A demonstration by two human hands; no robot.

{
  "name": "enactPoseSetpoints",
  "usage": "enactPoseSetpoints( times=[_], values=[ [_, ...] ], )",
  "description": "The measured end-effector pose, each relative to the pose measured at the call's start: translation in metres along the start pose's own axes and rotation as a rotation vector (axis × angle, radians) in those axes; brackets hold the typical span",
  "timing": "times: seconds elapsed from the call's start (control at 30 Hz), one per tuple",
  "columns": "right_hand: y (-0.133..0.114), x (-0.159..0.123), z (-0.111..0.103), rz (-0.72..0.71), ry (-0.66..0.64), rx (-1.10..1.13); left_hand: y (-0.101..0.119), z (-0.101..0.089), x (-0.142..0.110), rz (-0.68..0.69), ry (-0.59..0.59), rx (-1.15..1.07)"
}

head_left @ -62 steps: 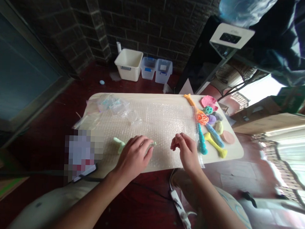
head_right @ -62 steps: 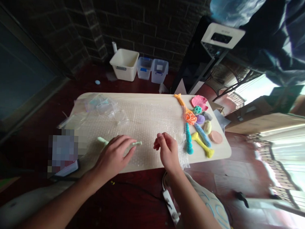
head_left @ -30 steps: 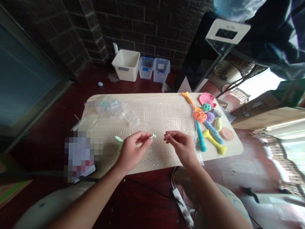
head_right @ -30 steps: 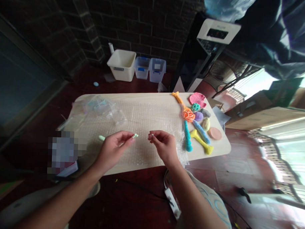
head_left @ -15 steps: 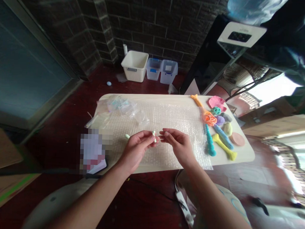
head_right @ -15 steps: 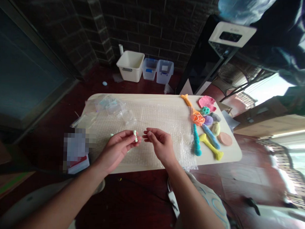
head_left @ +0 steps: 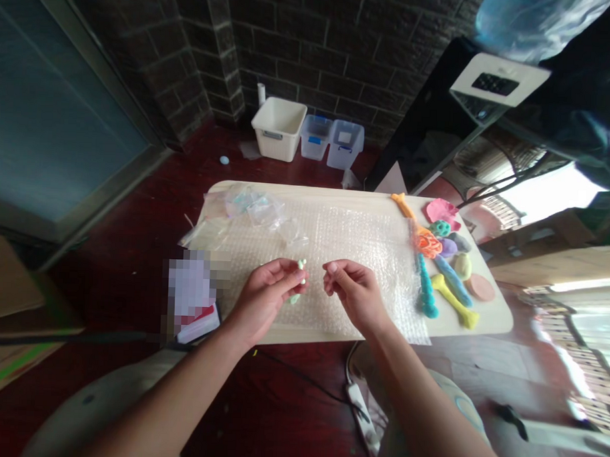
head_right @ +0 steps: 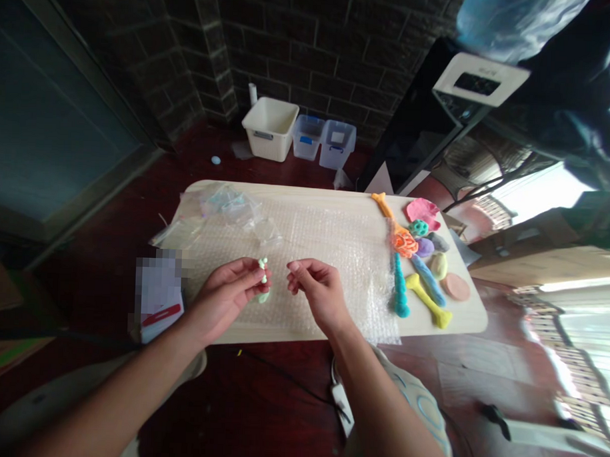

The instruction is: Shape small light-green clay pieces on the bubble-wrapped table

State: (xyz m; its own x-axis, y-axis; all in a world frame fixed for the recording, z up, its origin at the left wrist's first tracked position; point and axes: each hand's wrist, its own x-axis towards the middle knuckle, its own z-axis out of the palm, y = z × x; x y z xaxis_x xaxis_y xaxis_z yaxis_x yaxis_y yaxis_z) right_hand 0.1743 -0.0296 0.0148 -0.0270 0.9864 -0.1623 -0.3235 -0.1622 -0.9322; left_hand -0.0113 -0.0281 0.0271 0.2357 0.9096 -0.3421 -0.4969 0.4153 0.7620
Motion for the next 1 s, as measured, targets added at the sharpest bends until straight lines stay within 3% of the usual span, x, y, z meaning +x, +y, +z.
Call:
enactPoseSetpoints(
  times=[0.3,0.7,1.0],
  values=[
    [-0.008,-0.005,0.002,0.12,-0.075,0.206,-0.005,-0.001,0.0,0.005,-0.024,0.003],
    [-0.007,-0.008,0.002,0.072,-0.089,0.126,-0.009,0.003,-0.002,0.062,-0.123,0.091],
    [-0.003,-0.011,0.007,0.019,-0.1,0.034,-0.008,0.005,-0.004,0.073,-0.126,0.155]
  ],
)
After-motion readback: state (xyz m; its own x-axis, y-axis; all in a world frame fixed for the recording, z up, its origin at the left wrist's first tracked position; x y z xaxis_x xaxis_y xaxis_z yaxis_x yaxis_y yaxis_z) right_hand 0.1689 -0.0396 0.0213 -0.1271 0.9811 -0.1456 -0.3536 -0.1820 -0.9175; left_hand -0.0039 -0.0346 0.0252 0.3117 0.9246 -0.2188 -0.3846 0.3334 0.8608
